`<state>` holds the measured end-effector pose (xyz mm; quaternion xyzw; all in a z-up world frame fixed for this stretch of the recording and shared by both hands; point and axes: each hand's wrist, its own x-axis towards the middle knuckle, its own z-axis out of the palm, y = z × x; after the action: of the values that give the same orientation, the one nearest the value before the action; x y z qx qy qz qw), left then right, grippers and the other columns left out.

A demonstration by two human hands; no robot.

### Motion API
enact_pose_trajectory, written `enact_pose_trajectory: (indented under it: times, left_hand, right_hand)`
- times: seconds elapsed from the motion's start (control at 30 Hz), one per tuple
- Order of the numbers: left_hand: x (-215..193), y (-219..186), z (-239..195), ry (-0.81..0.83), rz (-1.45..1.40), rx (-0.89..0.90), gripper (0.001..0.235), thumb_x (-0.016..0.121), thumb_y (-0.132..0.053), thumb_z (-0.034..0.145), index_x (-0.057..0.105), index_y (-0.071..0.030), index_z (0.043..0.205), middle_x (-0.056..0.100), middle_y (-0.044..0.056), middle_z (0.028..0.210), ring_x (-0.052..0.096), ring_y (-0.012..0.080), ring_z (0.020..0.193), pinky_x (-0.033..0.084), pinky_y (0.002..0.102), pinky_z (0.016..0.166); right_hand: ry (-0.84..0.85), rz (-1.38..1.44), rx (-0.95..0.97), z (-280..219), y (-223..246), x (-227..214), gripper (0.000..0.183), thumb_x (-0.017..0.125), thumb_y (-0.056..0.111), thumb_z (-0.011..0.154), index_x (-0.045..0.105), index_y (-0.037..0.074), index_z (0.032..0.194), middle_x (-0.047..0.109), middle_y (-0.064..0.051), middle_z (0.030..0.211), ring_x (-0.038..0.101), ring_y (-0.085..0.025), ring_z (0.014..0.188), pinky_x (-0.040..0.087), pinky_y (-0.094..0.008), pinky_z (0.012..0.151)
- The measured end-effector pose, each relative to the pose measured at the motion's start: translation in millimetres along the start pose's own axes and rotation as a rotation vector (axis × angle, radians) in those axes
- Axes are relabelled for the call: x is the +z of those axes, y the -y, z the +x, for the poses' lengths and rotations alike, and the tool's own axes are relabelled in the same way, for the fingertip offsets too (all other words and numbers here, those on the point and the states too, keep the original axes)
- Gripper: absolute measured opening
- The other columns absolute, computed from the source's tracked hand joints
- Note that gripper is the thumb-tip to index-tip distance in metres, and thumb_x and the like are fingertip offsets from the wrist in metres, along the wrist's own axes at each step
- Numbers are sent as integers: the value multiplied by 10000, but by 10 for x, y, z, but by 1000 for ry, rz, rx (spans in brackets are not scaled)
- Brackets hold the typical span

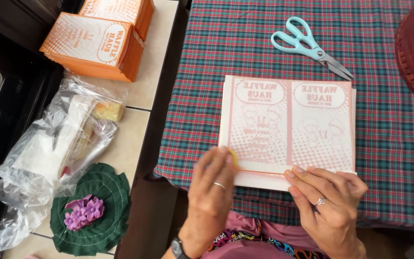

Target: Folding the bottom edges of paper bags and securing them with tape.

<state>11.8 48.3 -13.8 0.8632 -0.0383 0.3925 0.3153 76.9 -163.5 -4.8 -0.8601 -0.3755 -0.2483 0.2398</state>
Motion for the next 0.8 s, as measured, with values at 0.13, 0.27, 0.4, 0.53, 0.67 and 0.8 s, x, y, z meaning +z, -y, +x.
enact_pose_trajectory:
  times: [0.13, 0.27, 0.4, 0.53, 0.67, 0.8]
  left_hand:
    - [-109, 231, -13, -52, 108, -65, 265, 702, 98, 953, 635, 135, 1207, 665, 276, 1226, 633, 464, 1161, 597, 510, 995]
    - [44, -71, -44, -72, 14, 0, 223, 655, 45, 992, 647, 102, 1207, 659, 250, 1262, 664, 434, 1195, 572, 528, 1065]
    - [296, -389, 40, 52, -135, 83, 170, 677, 93, 996, 660, 205, 1122, 672, 340, 1191, 657, 490, 1079, 607, 547, 953]
    - [104, 223, -69, 14, -43, 57, 241, 483, 88, 1026, 636, 92, 1212, 650, 259, 1283, 652, 413, 1228, 544, 559, 1068]
    - [-5, 717, -55, 5, 53, -130, 200, 630, 12, 1007, 692, 62, 1191, 682, 203, 1207, 640, 402, 1184, 547, 501, 1075]
    - [25, 840, -111, 151, -32, -185, 213, 576, 48, 1022, 626, 34, 1228, 570, 194, 1303, 543, 418, 1339, 561, 522, 1089]
  right_hand:
    - [-10, 7, 1, -27, 0, 1, 135, 734, 155, 960, 811, 127, 1067, 774, 18, 1108, 680, -188, 1019, 290, -377, 1025]
    - [1, -14, 3, 5, 20, -35, 144, 736, 150, 967, 806, 144, 1092, 770, 33, 1128, 683, -177, 1033, 284, -367, 1020]
    - [25, -56, 9, 24, 67, -73, 150, 706, 167, 990, 802, 163, 1104, 770, 47, 1139, 680, -159, 1027, 269, -362, 1022]
    - [28, -52, 12, 0, 53, -62, 165, 706, 183, 983, 805, 177, 1115, 765, 59, 1149, 678, -152, 1044, 258, -363, 1016]
    - [26, -40, 11, 2, 54, -60, 160, 692, 180, 991, 806, 159, 1101, 767, 49, 1133, 691, -161, 1033, 257, -366, 1020]
    - [108, -95, 4, 1, 52, -90, 242, 653, 271, 1000, 773, 171, 1185, 741, 63, 1208, 686, -147, 1097, 251, -378, 1026]
